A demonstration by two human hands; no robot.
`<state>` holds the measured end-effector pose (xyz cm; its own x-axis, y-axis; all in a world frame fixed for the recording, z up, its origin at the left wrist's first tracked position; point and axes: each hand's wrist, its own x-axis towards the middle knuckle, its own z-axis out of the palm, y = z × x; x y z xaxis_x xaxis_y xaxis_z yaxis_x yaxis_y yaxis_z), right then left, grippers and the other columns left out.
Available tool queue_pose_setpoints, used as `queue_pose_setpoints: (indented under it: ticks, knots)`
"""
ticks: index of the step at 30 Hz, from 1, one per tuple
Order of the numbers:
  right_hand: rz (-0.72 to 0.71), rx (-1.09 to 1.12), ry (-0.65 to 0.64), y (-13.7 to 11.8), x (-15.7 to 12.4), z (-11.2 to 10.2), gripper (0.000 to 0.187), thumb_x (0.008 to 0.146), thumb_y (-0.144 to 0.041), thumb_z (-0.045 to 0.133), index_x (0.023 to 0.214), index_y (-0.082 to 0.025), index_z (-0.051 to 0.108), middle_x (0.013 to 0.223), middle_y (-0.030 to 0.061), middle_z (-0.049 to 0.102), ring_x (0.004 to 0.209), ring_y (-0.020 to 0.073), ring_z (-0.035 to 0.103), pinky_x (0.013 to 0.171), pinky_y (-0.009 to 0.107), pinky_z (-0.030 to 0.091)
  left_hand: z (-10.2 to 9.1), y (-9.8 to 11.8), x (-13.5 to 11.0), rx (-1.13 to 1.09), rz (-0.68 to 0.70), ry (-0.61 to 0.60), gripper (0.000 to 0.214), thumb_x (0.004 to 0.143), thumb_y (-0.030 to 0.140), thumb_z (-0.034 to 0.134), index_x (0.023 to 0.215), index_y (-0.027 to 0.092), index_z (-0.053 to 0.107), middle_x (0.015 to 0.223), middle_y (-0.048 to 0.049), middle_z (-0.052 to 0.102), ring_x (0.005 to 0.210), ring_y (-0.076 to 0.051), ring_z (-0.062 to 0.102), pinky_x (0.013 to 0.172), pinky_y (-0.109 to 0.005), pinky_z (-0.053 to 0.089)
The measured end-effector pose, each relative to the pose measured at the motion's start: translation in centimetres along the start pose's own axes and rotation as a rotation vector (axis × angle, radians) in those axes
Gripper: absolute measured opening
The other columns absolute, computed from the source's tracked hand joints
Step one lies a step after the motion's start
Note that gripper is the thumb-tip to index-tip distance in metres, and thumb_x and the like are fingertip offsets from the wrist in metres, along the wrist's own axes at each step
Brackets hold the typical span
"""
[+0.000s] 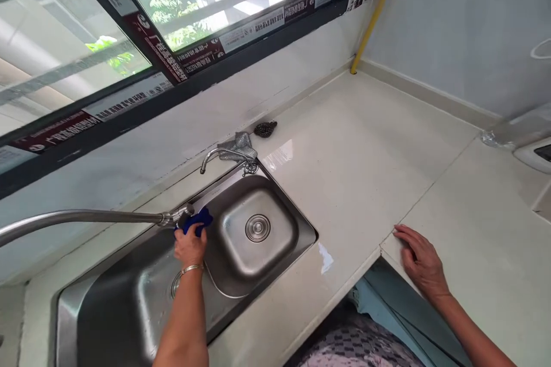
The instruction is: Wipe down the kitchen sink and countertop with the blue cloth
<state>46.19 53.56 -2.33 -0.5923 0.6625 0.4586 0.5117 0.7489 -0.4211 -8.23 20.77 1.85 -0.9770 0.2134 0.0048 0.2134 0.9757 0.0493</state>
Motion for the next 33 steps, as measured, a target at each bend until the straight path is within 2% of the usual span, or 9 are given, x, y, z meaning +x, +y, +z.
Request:
queue_pose_setpoints:
  ticks: [4, 7, 11, 15, 20, 23, 27, 30, 33]
  knots:
    - [-0.004, -0.004, 0.001, 0.1, 0.0, -0.2, 0.043, 0.085, -0.010, 0.047, 0.123, -0.023, 0.061, 0.132, 0.0085, 0.065, 0.124, 0.0260, 0.061, 0.106, 0.046, 0.049, 0.3, -1.2, 0.0, -0.064, 0.016, -0.021, 0.041, 0.091, 0.053, 0.052, 0.124, 0.032, 0.065, 0.130, -0.0132, 0.045, 0.108, -0.036, 0.062, 0.087, -0.052, 0.054]
    - [-0.012, 0.002, -0.003, 0.4, -0.2, -0.1, 0.044, 0.086, -0.011, 0.046, 0.125, -0.023, 0.061, 0.133, 0.0082, 0.065, 0.123, 0.0257, 0.061, 0.106, 0.046, 0.049, 0.4, -2.8, -2.0, -0.112, 0.038, -0.047, 0.041, 0.092, 0.050, 0.051, 0.124, 0.029, 0.065, 0.129, -0.0137, 0.046, 0.115, -0.035, 0.059, 0.093, -0.051, 0.053]
    - [-0.017, 0.015, 0.000, 0.6, -0.3, 0.1, 0.043, 0.088, -0.012, 0.045, 0.126, -0.023, 0.060, 0.134, 0.0078, 0.065, 0.124, 0.0260, 0.061, 0.105, 0.045, 0.049, 0.4, -4.8, -7.7, -0.151, 0.128, -0.121, 0.036, 0.093, 0.045, 0.052, 0.121, 0.028, 0.067, 0.128, -0.0128, 0.048, 0.117, -0.031, 0.057, 0.093, -0.045, 0.053]
    - [-0.009, 0.041, 0.002, 0.5, -0.2, 0.2, 0.043, 0.087, -0.012, 0.045, 0.126, -0.023, 0.060, 0.134, 0.0077, 0.064, 0.123, 0.0272, 0.061, 0.103, 0.046, 0.049, 0.0, -6.6, -14.0, -0.180, 0.212, -0.219, 0.032, 0.094, 0.040, 0.051, 0.116, 0.025, 0.068, 0.131, -0.0124, 0.049, 0.124, -0.026, 0.055, 0.103, -0.041, 0.050]
    - [-0.025, 0.073, 0.029, 0.4, 0.1, 0.7, 0.044, 0.085, -0.011, 0.046, 0.125, -0.022, 0.060, 0.133, 0.0077, 0.065, 0.123, 0.0274, 0.060, 0.102, 0.046, 0.048, -1.7, -7.5, -18.1, -0.185, 0.264, -0.345, 0.032, 0.095, 0.041, 0.047, 0.115, 0.028, 0.068, 0.118, -0.0084, 0.060, 0.110, -0.021, 0.063, 0.100, -0.038, 0.052]
    - [-0.049, 0.088, 0.039, 0.4, 0.2, 1.2, 0.047, 0.084, -0.009, 0.046, 0.128, -0.022, 0.058, 0.134, 0.0088, 0.064, 0.125, 0.0272, 0.059, 0.103, 0.047, 0.049, -3.1, -7.2, -18.7, -0.153, 0.286, -0.402, 0.030, 0.092, 0.044, 0.050, 0.110, 0.031, 0.069, 0.113, -0.0070, 0.065, 0.099, -0.023, 0.067, 0.096, -0.041, 0.054]
    - [-0.056, 0.105, 0.053, 0.1, 0.6, 1.5, 0.046, 0.085, -0.007, 0.044, 0.127, -0.021, 0.057, 0.133, 0.0102, 0.064, 0.125, 0.0266, 0.058, 0.104, 0.049, 0.049, -3.6, -5.9, -18.2, -0.090, 0.325, -0.472, 0.030, 0.091, 0.043, 0.048, 0.108, 0.031, 0.069, 0.117, -0.0068, 0.069, 0.113, -0.027, 0.065, 0.105, -0.045, 0.048]
    - [-0.024, 0.113, 0.063, -0.3, 0.9, 1.5, 0.045, 0.083, -0.005, 0.044, 0.123, -0.020, 0.059, 0.131, 0.0097, 0.065, 0.125, 0.0259, 0.059, 0.104, 0.048, 0.050, -2.7, -3.5, -17.7, -0.067, 0.354, -0.505, 0.034, 0.092, 0.044, 0.042, 0.110, 0.029, 0.066, 0.123, -0.0080, 0.068, 0.121, -0.028, 0.062, 0.108, -0.046, 0.046]
    - [0.009, 0.123, 0.054, -0.7, 1.2, 1.4, 0.046, 0.082, -0.003, 0.044, 0.122, -0.021, 0.060, 0.132, 0.0085, 0.065, 0.125, 0.0252, 0.059, 0.105, 0.048, 0.050, -2.0, 0.5, -17.7, -0.162, 0.436, -0.488, 0.036, 0.092, 0.048, 0.040, 0.110, 0.028, 0.065, 0.125, -0.0080, 0.067, 0.121, -0.028, 0.062, 0.106, -0.045, 0.047]
